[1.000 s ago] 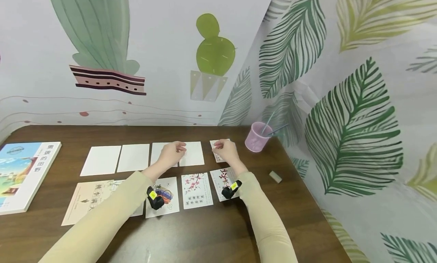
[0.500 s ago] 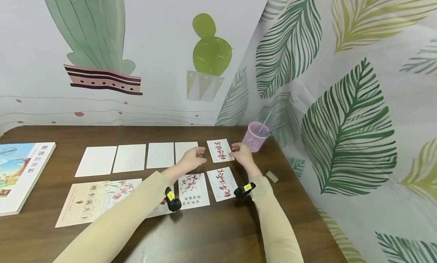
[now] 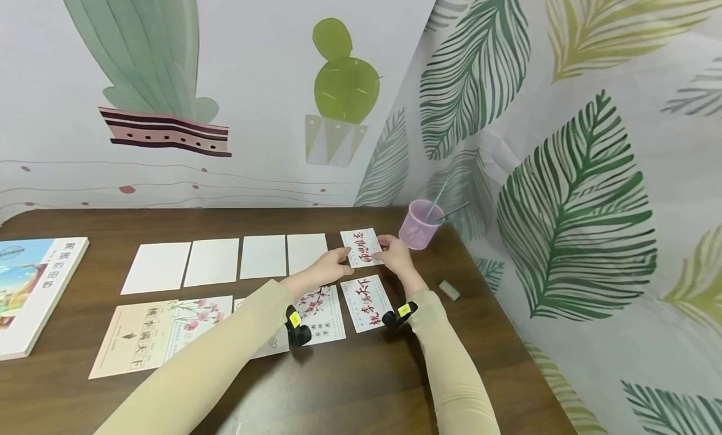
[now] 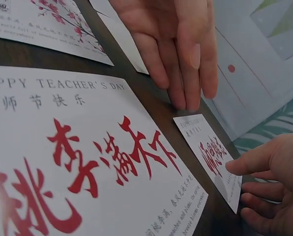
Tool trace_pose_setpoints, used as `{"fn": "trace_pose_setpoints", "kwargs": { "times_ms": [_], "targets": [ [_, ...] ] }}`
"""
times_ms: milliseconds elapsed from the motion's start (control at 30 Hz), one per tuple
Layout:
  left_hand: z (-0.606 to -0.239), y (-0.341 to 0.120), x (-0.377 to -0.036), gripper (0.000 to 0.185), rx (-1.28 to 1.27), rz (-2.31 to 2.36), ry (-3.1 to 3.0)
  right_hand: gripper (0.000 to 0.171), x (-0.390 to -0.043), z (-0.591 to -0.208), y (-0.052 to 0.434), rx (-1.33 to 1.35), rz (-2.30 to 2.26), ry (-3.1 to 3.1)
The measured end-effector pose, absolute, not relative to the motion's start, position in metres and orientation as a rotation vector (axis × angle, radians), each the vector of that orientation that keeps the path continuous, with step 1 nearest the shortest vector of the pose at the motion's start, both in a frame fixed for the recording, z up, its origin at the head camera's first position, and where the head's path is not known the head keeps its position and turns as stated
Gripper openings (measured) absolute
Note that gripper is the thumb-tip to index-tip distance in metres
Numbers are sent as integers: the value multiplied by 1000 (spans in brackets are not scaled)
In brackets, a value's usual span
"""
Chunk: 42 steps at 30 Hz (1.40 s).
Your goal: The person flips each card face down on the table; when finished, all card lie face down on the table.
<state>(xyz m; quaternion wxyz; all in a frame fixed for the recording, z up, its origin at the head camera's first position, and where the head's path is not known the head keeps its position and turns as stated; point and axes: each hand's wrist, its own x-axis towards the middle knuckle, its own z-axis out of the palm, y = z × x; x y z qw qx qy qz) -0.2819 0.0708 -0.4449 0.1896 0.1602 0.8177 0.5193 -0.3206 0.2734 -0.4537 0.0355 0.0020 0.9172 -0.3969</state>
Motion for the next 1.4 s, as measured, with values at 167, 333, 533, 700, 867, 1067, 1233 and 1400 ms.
{"fn": "trace_pose_setpoints", "kwargs": {
  "times_ms": [167,333,533,700,867,1067,1233,1400],
  "targets": [
    [-444,70,-282,64,455,1420,2292,55,-318,-452,268,-1,-1252,2790],
    [-443,71,-281,64,468,1385,2300,54,-317,-450,267,13,-1322,2746],
    [-444,71,-281,63,470,1360,2333,56,-321,-455,270,49,-1479,2668],
    [-444,70,-280,62,479,1348,2338,60,-324,-456,275,72,-1615,2558],
    [-445,70,-279,62,470,1352,2328,62,-326,-458,278,109,-1697,2451],
    [-447,70,-279,61,473,1353,2337,58,-324,-461,275,92,-1765,2313],
    [-449,69,-280,62,489,1362,2340,53,-320,-462,270,59,-1785,2306],
    [-448,66,-280,62,500,1405,2309,50,-319,-460,268,23,-1805,2312]
  ]
}}
